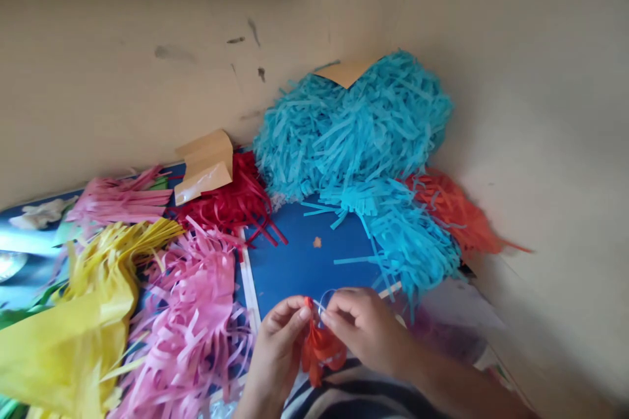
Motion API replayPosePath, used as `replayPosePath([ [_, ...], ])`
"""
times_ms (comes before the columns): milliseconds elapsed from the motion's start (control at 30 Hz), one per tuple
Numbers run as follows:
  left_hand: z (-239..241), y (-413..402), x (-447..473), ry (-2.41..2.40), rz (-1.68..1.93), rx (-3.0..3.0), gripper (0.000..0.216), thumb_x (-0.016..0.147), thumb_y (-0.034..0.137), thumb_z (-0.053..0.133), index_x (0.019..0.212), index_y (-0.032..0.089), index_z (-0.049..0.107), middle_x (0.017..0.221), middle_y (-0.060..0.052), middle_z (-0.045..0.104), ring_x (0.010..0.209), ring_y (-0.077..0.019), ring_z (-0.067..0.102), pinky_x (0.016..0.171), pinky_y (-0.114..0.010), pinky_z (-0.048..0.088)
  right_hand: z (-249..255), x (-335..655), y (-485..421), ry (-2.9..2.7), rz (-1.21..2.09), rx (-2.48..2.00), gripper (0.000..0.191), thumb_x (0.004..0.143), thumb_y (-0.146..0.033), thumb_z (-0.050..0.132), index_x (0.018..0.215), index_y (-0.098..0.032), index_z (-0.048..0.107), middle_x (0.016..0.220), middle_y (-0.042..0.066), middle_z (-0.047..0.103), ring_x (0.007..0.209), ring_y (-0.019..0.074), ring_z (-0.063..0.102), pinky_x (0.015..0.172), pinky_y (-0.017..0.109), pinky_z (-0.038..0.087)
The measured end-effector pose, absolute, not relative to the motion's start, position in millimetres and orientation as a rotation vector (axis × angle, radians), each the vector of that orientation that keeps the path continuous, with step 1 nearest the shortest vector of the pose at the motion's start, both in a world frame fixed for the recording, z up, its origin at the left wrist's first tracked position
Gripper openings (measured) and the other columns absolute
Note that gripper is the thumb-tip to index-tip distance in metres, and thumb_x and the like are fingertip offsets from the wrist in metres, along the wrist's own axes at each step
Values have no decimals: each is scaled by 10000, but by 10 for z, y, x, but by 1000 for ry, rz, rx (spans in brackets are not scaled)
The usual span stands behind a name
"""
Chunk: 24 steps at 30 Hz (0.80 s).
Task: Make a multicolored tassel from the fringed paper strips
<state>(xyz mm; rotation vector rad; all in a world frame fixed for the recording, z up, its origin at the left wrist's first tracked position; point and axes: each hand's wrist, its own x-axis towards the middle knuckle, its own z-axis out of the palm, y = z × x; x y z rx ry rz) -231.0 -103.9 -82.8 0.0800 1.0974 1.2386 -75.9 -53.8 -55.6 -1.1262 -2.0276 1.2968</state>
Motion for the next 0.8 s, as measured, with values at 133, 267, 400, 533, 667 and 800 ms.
replayPosePath([
  [133,-894,-1047,-2336,1103,1215,110,357,493,316,932,715,140,713,604,1,683,531,-97,614,537,-187,486,-538,-758,-527,-2054,1345,-1136,246,852,-159,534,611,-173,481,595,-47,523,579,77,483,567,195,316],
  [267,-944,-1042,-2368,1152,1215,194,348,502,324,929,715,149,717,645,3,699,569,-90,617,571,-180,489,-543,-763,-509,-2091,1361,-1126,246,850,-158,543,614,-173,474,596,-50,510,588,79,475,573,198,311],
  [400,-893,-1048,-2383,1198,1144,361,330,569,348,894,729,136,698,679,-18,709,600,-109,630,588,-196,498,-535,-725,-475,-2143,1395,-1139,211,895,-199,523,687,-179,551,682,-24,592,670,104,547,633,209,359],
  [533,-818,-1078,-2315,1325,1200,533,311,666,337,820,788,172,587,666,8,681,608,-115,631,588,-201,489,-512,-651,-457,-2213,1526,-1163,272,894,-263,564,1156,-192,584,916,36,667,847,163,621,748,242,439],
  [667,-851,-1125,-2210,1555,1244,792,266,725,277,711,832,220,474,729,14,694,698,-143,673,688,-249,519,-527,-640,-488,-2224,1614,-1143,336,935,-268,511,1260,-181,509,1091,85,668,988,190,634,834,273,469],
  [800,-978,-1190,-2180,1829,1166,1116,169,756,278,642,828,231,497,744,10,701,726,-173,695,688,-286,522,-592,-666,-554,-2309,1409,-1189,164,964,-235,470,1061,-177,589,1036,86,694,1005,215,645,841,289,467],
])
